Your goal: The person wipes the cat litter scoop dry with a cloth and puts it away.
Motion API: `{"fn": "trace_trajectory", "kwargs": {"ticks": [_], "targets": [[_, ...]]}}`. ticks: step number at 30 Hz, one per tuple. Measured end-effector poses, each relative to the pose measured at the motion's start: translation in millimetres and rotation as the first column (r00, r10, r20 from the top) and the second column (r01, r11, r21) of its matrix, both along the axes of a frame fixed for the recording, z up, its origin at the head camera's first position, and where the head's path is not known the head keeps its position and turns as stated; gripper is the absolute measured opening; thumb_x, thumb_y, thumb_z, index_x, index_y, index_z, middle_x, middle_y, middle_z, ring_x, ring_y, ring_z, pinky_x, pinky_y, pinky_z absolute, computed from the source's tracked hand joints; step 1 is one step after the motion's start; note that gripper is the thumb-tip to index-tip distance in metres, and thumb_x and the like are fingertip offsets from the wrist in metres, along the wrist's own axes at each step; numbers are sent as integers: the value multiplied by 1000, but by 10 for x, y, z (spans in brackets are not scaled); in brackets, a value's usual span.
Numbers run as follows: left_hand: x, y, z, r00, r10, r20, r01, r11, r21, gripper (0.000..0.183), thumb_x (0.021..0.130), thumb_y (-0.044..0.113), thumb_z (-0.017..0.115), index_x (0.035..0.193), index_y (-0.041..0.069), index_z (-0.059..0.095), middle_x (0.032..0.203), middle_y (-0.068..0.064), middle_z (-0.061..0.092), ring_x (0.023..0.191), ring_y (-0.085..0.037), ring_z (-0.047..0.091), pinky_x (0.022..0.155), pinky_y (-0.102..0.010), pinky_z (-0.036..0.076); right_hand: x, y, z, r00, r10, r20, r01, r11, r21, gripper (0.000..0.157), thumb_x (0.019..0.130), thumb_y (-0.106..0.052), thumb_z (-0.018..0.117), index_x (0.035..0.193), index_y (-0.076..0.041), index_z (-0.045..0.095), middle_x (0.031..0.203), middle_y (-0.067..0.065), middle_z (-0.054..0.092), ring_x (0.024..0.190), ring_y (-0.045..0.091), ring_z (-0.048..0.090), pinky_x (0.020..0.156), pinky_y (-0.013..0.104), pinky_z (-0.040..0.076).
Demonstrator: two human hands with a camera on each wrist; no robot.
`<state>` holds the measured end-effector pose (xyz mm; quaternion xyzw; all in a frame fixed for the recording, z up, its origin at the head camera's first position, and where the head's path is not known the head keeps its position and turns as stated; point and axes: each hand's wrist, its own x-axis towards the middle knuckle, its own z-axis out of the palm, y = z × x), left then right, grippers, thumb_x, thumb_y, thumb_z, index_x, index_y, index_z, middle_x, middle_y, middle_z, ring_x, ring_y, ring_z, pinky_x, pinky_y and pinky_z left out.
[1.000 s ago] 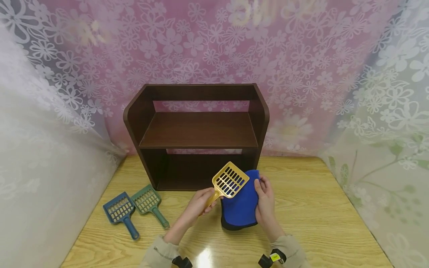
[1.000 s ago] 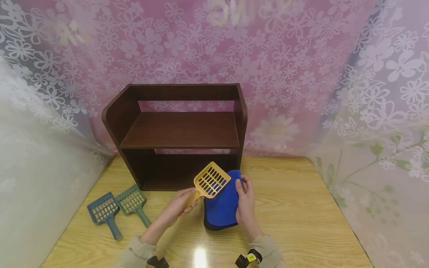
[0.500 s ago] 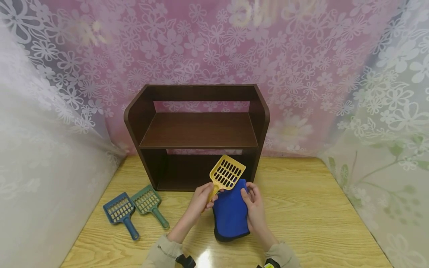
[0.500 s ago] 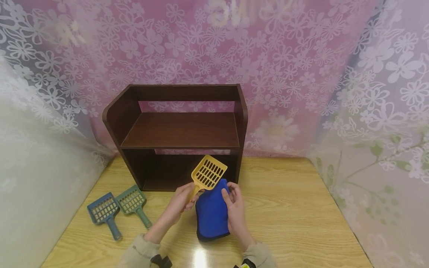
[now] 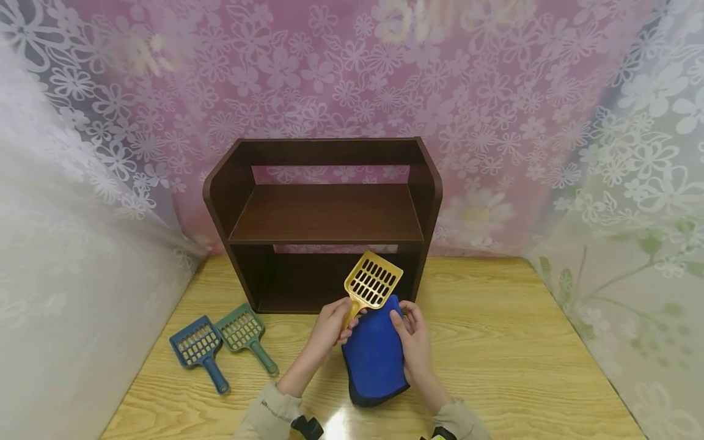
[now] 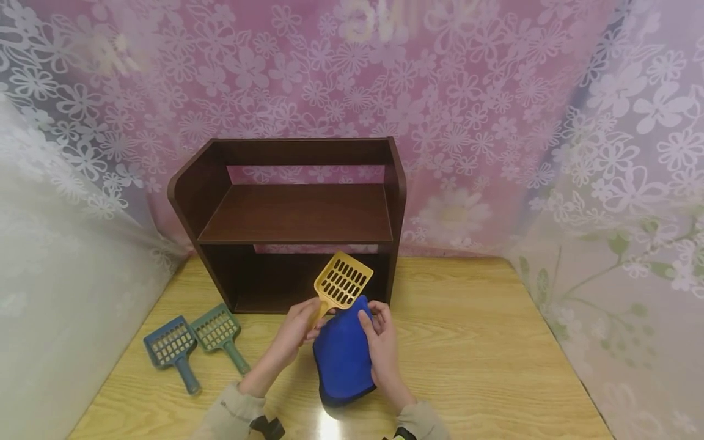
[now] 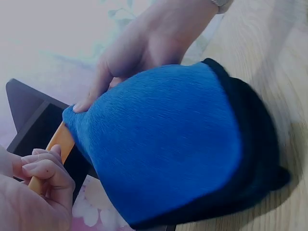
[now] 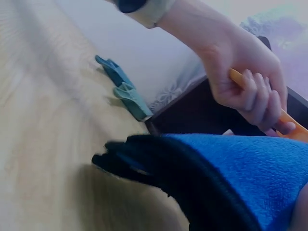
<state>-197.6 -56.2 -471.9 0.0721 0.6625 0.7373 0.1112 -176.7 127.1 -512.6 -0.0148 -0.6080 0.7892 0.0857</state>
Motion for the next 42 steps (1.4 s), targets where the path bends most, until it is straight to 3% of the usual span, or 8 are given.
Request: {"fn": "trace_trajectory", "kwargs": {"ticks": [7, 16, 20, 29, 35, 39, 42], "targets": [[61, 18, -4, 999, -45, 6, 45, 999, -19, 41, 110, 23, 39, 106, -9, 64, 67, 0, 47, 47, -4, 33, 41, -16, 27, -129, 134, 76, 993, -110, 38, 113, 991, -76, 27, 104, -21, 59, 126, -9, 49, 120, -3, 60, 109, 9, 60, 89, 20, 52], [135, 36, -49, 994, -110, 22, 111, 993, -37, 41, 109, 25, 42, 108, -9, 65, 66, 1, 46, 46, -4, 31, 43, -18, 26, -245, 279, 216, 986, -165, 3, 162, 968, -189, 18, 105, -17, 57, 120, -11, 50, 117, -4, 60, 105, 8, 61, 87, 19, 53], [153, -1, -63, 989, -149, 22, 150, 987, -49, 41, 109, 26, 42, 112, -9, 64, 67, 1, 46, 47, -5, 31, 43, -18, 25, -277, 368, 284, 983, -181, -28, 174, 969, -175, 18, 104, -17, 58, 120, -10, 52, 115, -3, 61, 104, 9, 61, 86, 19, 54], [125, -128, -64, 963, -265, 36, 268, 959, -97, 41, 109, 27, 41, 117, -6, 64, 66, 2, 45, 46, -5, 30, 42, -18, 25, -275, 461, 276, 998, -67, -4, 67, 997, -47, 24, 104, -14, 58, 125, -5, 51, 110, -4, 64, 98, 9, 64, 82, 21, 55], [116, -132, -36, 947, -320, 33, 322, 942, -97, 41, 110, 27, 39, 121, -5, 64, 68, 1, 47, 48, -5, 32, 43, -17, 27, -286, 432, 237, 1000, -22, 14, 23, 999, -30, 25, 105, -16, 57, 127, -5, 50, 112, -5, 64, 100, 8, 62, 84, 19, 53], [129, -131, -20, 945, -325, 42, 327, 941, -87, 43, 110, 28, 40, 118, -7, 64, 68, 1, 46, 48, -5, 32, 43, -17, 27, -282, 413, 221, 1000, 31, -3, -31, 999, -39, 21, 106, -3, 48, 127, -4, 49, 112, -5, 64, 98, 7, 62, 80, 20, 54], [132, -131, -6, 943, -329, 51, 332, 940, -73, 45, 110, 29, 41, 117, -8, 64, 68, 1, 46, 49, -5, 32, 43, -16, 26, -276, 411, 206, 997, 73, -16, -73, 997, -7, 26, 105, 6, 41, 129, -3, 48, 110, -5, 65, 96, 6, 63, 78, 20, 54]]}}
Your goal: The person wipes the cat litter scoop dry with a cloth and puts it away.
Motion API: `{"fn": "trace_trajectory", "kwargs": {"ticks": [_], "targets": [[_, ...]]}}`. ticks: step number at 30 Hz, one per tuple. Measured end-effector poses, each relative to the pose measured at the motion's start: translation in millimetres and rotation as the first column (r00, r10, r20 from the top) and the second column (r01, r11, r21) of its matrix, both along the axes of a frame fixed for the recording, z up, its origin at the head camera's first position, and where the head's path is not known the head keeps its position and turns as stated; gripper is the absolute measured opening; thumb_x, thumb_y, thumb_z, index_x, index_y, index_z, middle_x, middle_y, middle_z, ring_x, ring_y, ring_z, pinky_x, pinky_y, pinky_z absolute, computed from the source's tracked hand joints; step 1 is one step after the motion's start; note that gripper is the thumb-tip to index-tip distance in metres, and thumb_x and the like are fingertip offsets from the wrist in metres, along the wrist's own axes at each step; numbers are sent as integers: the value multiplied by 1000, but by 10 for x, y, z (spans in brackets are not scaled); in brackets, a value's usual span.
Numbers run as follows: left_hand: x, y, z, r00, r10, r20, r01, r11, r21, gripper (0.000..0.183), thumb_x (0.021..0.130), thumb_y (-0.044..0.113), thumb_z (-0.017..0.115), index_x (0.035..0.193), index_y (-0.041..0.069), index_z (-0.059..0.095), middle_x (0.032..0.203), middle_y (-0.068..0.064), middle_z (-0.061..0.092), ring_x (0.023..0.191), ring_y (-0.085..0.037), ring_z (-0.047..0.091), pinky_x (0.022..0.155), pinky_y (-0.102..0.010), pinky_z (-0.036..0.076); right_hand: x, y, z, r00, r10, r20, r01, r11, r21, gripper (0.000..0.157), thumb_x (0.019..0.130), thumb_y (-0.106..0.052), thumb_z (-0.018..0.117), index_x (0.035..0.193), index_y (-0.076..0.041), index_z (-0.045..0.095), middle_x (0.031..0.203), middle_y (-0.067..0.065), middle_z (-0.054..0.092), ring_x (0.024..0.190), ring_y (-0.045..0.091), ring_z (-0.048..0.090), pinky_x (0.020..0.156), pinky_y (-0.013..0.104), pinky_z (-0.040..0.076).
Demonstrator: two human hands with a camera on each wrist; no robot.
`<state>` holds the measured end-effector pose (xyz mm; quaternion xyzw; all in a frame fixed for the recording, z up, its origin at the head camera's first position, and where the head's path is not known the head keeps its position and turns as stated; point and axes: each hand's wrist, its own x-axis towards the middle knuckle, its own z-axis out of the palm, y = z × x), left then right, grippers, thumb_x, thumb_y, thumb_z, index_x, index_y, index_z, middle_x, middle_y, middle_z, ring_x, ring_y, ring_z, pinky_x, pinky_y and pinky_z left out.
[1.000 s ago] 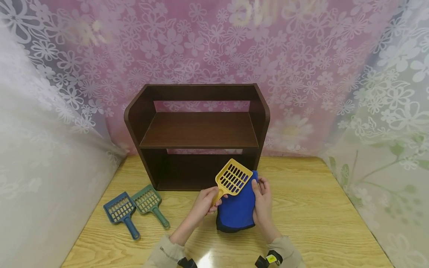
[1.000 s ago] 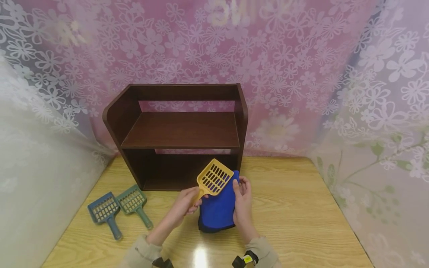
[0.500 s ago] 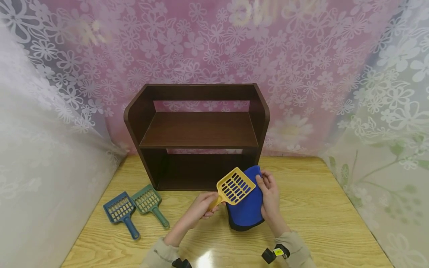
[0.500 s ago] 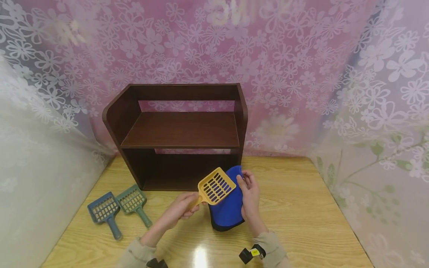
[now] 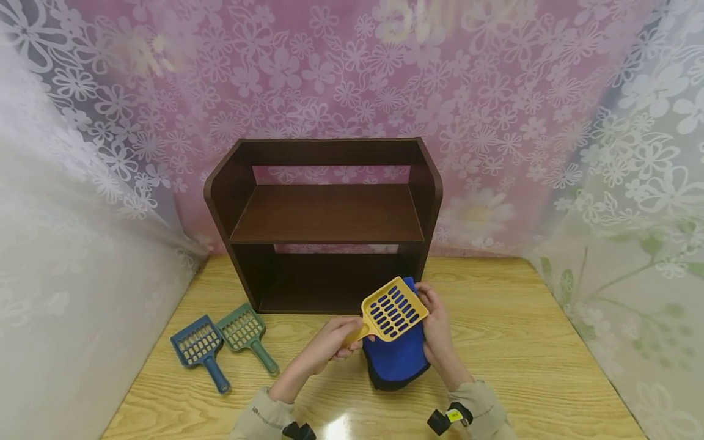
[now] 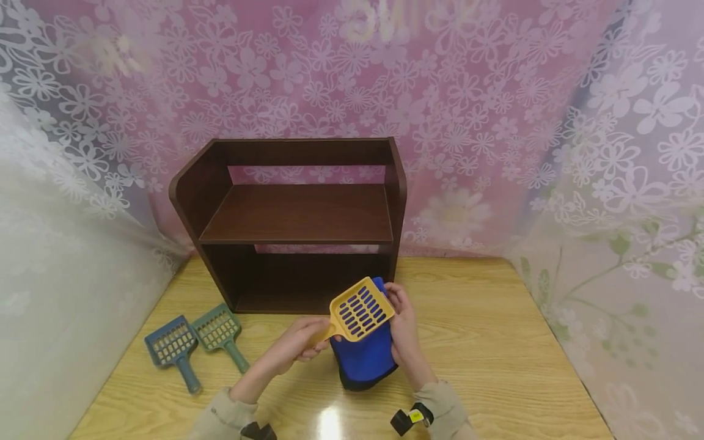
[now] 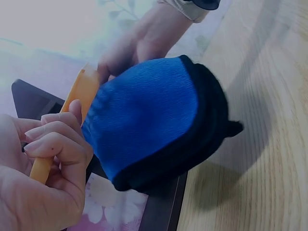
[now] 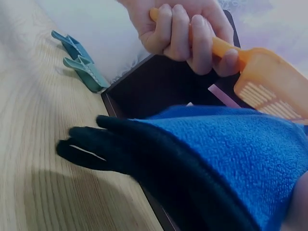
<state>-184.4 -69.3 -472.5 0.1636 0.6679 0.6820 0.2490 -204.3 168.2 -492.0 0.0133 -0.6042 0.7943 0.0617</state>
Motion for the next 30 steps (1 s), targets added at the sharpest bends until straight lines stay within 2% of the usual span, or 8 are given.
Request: {"fn": "trace_trajectory", "kwargs": {"ticks": [5, 9, 11, 15, 18, 23, 26, 30], "targets": [[-8, -17, 37, 1000, -11, 15, 11, 1000, 1, 46, 110, 31, 41, 120, -7, 62, 68, 2, 44, 48, -5, 30, 43, -17, 25, 1, 32, -1, 999, 19, -34, -13, 984, 177, 31, 101, 12, 44, 129, 1, 50, 109, -3, 66, 96, 5, 63, 79, 19, 53], [-8, -87, 66, 1000, -13, -1, 13, 1000, -6, 47, 110, 31, 40, 123, -9, 61, 66, 3, 42, 46, -5, 28, 42, -18, 24, 2, 78, 28, 996, 10, -90, 20, 945, 325, 29, 99, 10, 53, 127, 4, 54, 112, -1, 64, 101, 3, 61, 82, 17, 51], [-9, -144, 82, 1000, -6, -24, 6, 1000, -11, 47, 111, 32, 39, 119, -7, 63, 66, 3, 42, 46, -5, 28, 41, -17, 25, 2, 110, 54, 991, 8, -136, 46, 921, 387, 25, 100, 3, 58, 125, 5, 56, 114, 5, 64, 101, 3, 60, 83, 17, 50], [1, -282, 122, 998, 17, -55, -18, 1000, -20, 50, 111, 33, 37, 118, -9, 62, 66, 2, 44, 46, -4, 31, 42, -17, 27, 18, 160, 100, 966, -3, -258, 133, 861, 491, 22, 99, -5, 65, 120, 0, 62, 113, 10, 66, 94, 4, 60, 78, 16, 50], [27, -372, 164, 999, 40, -35, -41, 999, -33, 51, 111, 32, 37, 122, -12, 60, 68, 2, 45, 47, -4, 33, 42, -16, 28, 36, 175, 110, 922, 16, -387, 228, 785, 576, 20, 95, -4, 69, 115, -7, 65, 109, 8, 67, 87, 9, 60, 75, 14, 49], [69, -508, 252, 996, 94, 0, -93, 993, -68, 48, 112, 30, 34, 123, -11, 58, 69, 2, 45, 48, -4, 34, 43, -15, 30, 30, 178, 104, 798, 116, -591, 411, 612, 676, 26, 88, 0, 76, 111, -11, 67, 104, 3, 71, 91, 18, 69, 82, 18, 52], [81, -589, 314, 994, 106, -5, -106, 992, -75, 47, 112, 28, 32, 123, -10, 58, 70, 1, 44, 49, -4, 34, 44, -16, 30, 22, 175, 115, 739, 180, -649, 491, 515, 703, 29, 86, -3, 79, 111, -12, 68, 105, 2, 71, 93, 19, 70, 82, 28, 56], [84, -707, 405, 993, 118, -8, -118, 990, -73, 46, 112, 29, 32, 123, -8, 58, 71, 1, 44, 49, -4, 34, 45, -16, 29, 20, 178, 136, 686, 256, -682, 555, 422, 717, 27, 86, -7, 79, 110, -13, 69, 103, 1, 71, 91, 18, 68, 78, 36, 58]]}}
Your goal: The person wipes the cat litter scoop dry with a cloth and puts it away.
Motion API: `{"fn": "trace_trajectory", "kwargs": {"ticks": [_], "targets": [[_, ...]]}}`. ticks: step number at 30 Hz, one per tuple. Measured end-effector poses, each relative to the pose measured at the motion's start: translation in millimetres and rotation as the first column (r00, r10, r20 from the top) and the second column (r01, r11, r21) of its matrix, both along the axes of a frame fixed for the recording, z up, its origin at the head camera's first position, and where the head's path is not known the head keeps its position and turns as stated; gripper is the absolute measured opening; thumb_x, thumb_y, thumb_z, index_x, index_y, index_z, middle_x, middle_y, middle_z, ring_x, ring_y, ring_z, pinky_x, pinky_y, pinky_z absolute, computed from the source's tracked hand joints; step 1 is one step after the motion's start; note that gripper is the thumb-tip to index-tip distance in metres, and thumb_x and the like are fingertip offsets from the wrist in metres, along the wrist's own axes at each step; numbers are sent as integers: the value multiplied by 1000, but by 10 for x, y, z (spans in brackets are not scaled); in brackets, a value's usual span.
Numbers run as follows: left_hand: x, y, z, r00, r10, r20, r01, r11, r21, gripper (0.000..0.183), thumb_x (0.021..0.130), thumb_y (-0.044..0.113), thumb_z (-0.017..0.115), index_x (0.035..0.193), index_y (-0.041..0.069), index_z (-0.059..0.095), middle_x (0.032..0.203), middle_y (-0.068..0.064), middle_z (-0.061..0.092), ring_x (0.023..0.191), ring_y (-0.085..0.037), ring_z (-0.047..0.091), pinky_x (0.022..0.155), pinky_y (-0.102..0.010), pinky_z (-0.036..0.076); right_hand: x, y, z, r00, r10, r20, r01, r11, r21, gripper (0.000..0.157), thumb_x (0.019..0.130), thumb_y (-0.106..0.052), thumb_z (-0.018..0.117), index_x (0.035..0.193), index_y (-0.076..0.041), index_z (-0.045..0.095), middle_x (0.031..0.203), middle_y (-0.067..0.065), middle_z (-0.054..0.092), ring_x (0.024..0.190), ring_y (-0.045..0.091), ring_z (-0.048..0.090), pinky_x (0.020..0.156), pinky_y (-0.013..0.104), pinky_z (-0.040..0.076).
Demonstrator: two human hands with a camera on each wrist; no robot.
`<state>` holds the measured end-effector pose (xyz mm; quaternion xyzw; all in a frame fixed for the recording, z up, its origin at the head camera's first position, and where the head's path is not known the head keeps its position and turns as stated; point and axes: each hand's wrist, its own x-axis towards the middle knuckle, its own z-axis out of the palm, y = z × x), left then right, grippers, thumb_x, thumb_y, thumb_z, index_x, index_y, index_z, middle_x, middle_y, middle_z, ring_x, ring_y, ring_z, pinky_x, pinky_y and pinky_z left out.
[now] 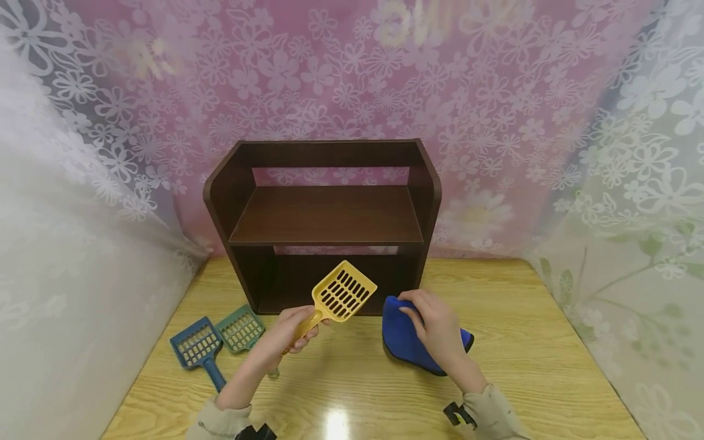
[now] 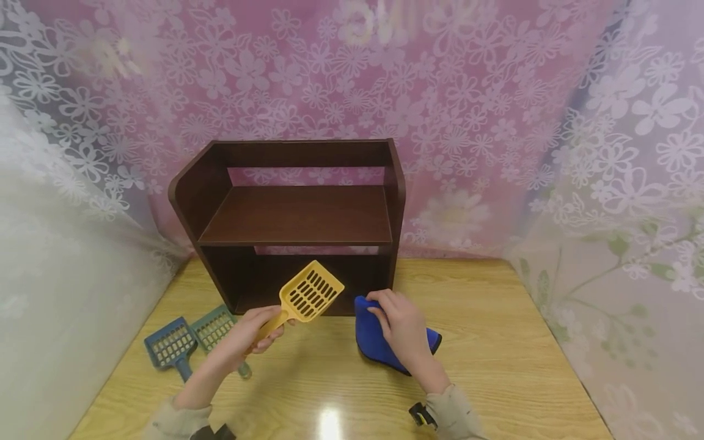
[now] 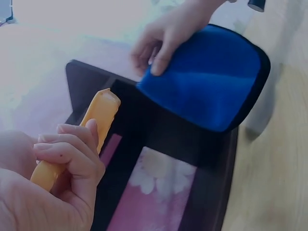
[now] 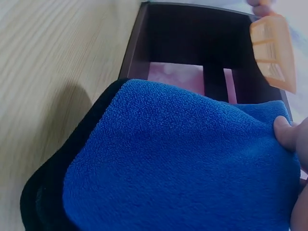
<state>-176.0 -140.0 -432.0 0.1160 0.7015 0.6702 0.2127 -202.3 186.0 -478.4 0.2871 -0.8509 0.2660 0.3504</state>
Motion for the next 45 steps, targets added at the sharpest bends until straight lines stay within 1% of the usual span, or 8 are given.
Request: {"fn": "trace_trajectory", "kwargs": {"ticks": [4, 7, 12, 18, 30, 35, 40, 45], "targets": [[7, -147, 107, 1000, 26, -3, -26, 1000, 3, 49, 112, 32, 34, 124, -9, 57, 72, 1, 45, 50, -3, 35, 45, -15, 30, -1, -7, 9, 998, -14, -59, 20, 995, 98, 22, 91, -11, 75, 112, -13, 69, 105, 1, 70, 92, 21, 65, 77, 39, 56], [18, -250, 194, 999, 34, -6, -34, 999, 5, 52, 112, 35, 35, 126, -11, 55, 73, 1, 46, 50, -3, 34, 45, -16, 29, -3, -8, 6, 995, -18, -95, 32, 990, 140, 15, 100, -19, 65, 113, -13, 69, 105, 3, 70, 92, 24, 65, 77, 41, 54], [44, -403, 354, 998, 53, -27, -53, 998, -14, 53, 111, 36, 36, 127, -11, 54, 73, 2, 46, 49, -3, 34, 46, -16, 29, -12, -13, -28, 990, -8, -138, 29, 989, 147, 31, 108, -31, 45, 112, -12, 69, 102, 3, 70, 87, 24, 63, 73, 39, 51], [4, -523, 573, 987, 150, -58, -152, 988, -35, 52, 112, 35, 34, 128, -10, 54, 73, 2, 45, 49, -3, 35, 45, -16, 31, -6, -10, -60, 992, -2, -123, 20, 990, 142, 29, 108, -31, 49, 111, -12, 70, 102, 1, 70, 87, 22, 62, 70, 36, 48], [-402, -623, 921, 949, 292, -121, -295, 955, -16, 48, 112, 29, 29, 127, -9, 54, 75, 2, 52, 52, -3, 39, 47, -15, 34, 27, 12, -67, 995, -5, -101, 20, 990, 140, 31, 108, -34, 47, 111, -13, 70, 103, 1, 70, 87, 20, 62, 68, 34, 46], [-598, -660, 1023, 942, 287, -174, -301, 952, -56, 49, 112, 30, 27, 133, -8, 48, 80, 4, 57, 60, -3, 44, 53, -15, 41, 32, 27, -78, 994, -6, -106, 20, 991, 132, 30, 108, -33, 47, 110, -13, 70, 103, 0, 70, 86, 20, 62, 67, 33, 44], [-767, -661, 1105, 933, 271, -236, -301, 948, -102, 47, 112, 29, 25, 139, -7, 39, 88, 2, 63, 63, -5, 44, 57, -16, 41, 31, 42, -102, 992, 7, -125, 8, 992, 122, 23, 105, -29, 55, 109, -12, 70, 102, 0, 70, 83, 20, 61, 68, 33, 46], [-920, -616, 1189, 921, 303, -244, -335, 937, -99, 42, 112, 26, 26, 142, -4, 29, 92, 1, 65, 64, -5, 43, 57, -15, 40, 41, 53, -123, 992, 11, -123, 3, 994, 113, 22, 105, -29, 56, 109, -12, 71, 102, 0, 70, 83, 19, 61, 70, 33, 47]]}}
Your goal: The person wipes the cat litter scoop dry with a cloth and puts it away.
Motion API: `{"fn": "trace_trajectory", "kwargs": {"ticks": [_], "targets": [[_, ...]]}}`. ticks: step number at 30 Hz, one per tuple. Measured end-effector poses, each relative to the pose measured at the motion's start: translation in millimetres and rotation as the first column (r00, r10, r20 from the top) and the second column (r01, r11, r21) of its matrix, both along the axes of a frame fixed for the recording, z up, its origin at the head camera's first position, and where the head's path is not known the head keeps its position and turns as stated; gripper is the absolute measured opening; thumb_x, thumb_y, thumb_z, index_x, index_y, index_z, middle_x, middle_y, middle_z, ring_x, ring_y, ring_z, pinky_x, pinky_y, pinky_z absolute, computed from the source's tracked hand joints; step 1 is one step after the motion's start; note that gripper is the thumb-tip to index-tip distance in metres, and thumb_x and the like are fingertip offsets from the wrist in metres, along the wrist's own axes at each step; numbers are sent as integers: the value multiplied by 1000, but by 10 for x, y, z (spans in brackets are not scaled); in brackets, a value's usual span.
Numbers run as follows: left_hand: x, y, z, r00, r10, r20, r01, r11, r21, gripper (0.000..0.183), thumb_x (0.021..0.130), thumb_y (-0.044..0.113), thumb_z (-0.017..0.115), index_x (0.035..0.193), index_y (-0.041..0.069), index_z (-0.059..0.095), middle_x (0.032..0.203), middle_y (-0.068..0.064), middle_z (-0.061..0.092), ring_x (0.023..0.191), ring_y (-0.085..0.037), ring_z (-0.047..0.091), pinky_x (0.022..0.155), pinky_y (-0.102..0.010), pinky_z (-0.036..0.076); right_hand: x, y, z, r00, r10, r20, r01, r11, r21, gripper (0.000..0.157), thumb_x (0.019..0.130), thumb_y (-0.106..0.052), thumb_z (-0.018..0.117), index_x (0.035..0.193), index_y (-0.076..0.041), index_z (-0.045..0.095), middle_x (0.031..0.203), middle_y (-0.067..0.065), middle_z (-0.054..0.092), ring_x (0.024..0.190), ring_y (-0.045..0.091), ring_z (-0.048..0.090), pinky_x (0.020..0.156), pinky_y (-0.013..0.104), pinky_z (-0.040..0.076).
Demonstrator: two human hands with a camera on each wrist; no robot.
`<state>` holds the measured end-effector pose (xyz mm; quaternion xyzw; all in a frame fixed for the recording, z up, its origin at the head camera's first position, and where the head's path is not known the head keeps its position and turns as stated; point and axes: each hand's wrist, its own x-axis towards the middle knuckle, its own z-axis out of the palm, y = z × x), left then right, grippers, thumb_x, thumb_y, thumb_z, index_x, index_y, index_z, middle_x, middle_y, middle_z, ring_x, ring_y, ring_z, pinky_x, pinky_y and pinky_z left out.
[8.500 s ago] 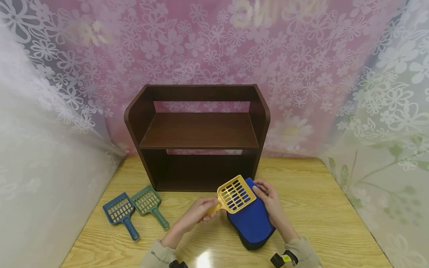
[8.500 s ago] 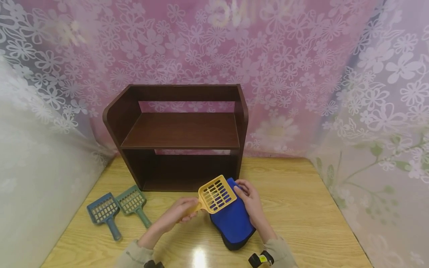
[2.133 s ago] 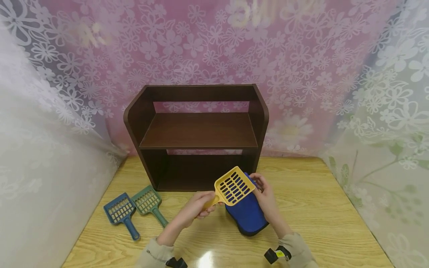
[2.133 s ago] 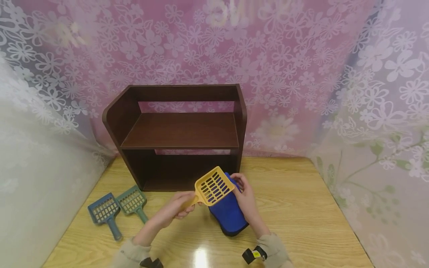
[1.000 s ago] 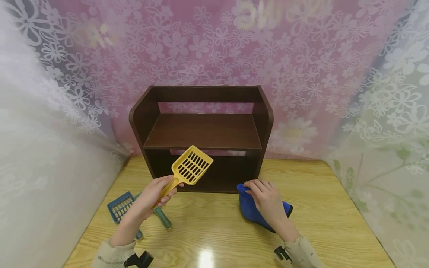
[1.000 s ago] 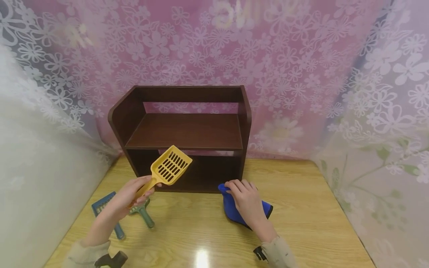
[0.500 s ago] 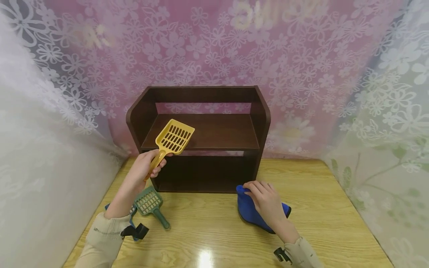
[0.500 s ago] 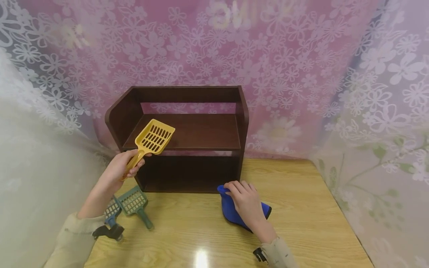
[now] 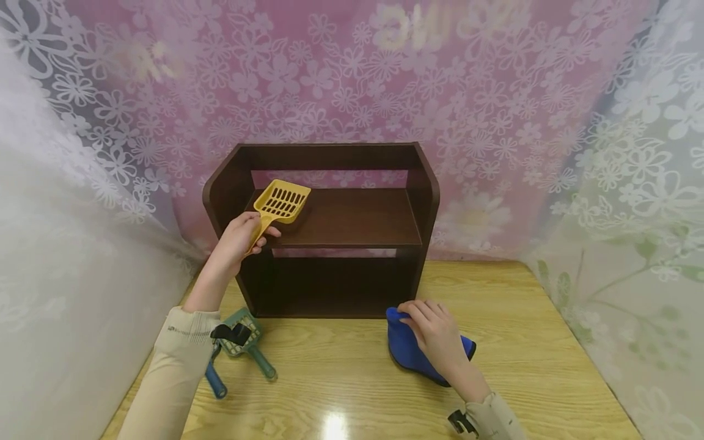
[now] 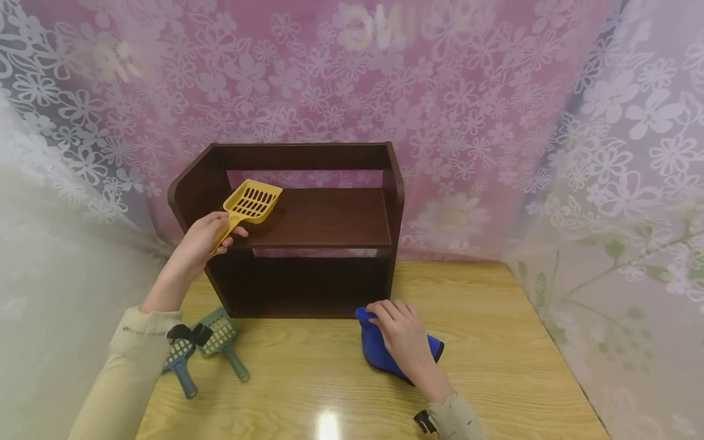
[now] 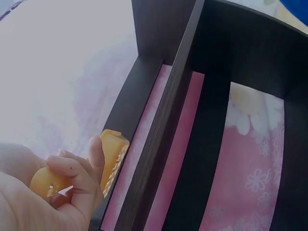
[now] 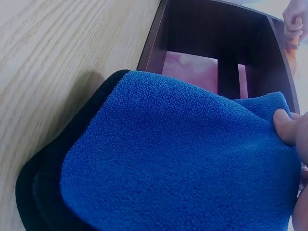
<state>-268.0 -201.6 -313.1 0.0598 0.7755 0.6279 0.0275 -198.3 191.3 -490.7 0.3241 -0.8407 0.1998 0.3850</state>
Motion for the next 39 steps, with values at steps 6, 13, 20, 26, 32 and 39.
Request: {"fn": "trace_trajectory", "kwargs": {"ticks": [6, 13, 20, 26, 32, 39], "targets": [[-172, 34, 38, 998, 55, 31, -55, 998, 0, 46, 111, 21, 23, 150, -3, 24, 104, -6, 63, 68, -7, 44, 62, -16, 42, 21, 2, -7, 1000, -8, 17, 8, 1000, 1, 25, 106, -32, 53, 109, -14, 70, 102, -1, 70, 83, 18, 61, 69, 32, 46], [-324, 60, 42, 993, 88, 85, -86, 996, -24, 49, 113, 28, 18, 150, -3, 22, 108, -2, 66, 73, -7, 46, 65, -16, 45, 49, -5, 3, 1000, 2, 25, -2, 1000, -15, 24, 105, -32, 54, 109, -14, 70, 102, -2, 70, 83, 17, 61, 70, 32, 46], [-406, 70, 7, 990, 99, 97, -97, 995, -27, 52, 112, 26, 24, 151, -8, 29, 128, -18, 55, 90, -11, 51, 76, -16, 48, 87, 4, 28, 999, -4, 47, 5, 1000, -29, 29, 107, -35, 49, 110, -15, 70, 102, -2, 70, 87, 17, 63, 74, 32, 48], [-410, 56, 1, 991, 99, 95, -90, 991, -100, 54, 111, 27, 29, 149, -10, 35, 135, -22, 48, 95, -13, 54, 92, -25, 48, 102, 9, 38, 999, -4, 47, 5, 999, -38, 28, 107, -35, 50, 110, -15, 70, 101, -2, 70, 86, 17, 62, 73, 30, 47], [-360, -3, 5, 989, 108, 96, -90, 980, -178, 59, 111, 32, 33, 157, -5, 26, 154, -25, 35, 131, -34, 47, 118, -49, 29, 107, -8, 37, 999, 9, 42, -7, 999, -42, 19, 103, -28, 59, 109, -15, 70, 101, -3, 70, 85, 17, 63, 71, 31, 47], [-270, -46, 11, 993, 117, 7, -111, 959, -261, 59, 110, 31, 38, 157, -2, 28, 159, -25, 32, 145, -41, 33, 119, -57, 24, 120, -13, 38, 998, 8, 59, -5, 999, -48, 20, 104, -29, 57, 110, -14, 70, 103, -2, 70, 88, 17, 64, 72, 31, 48]]}}
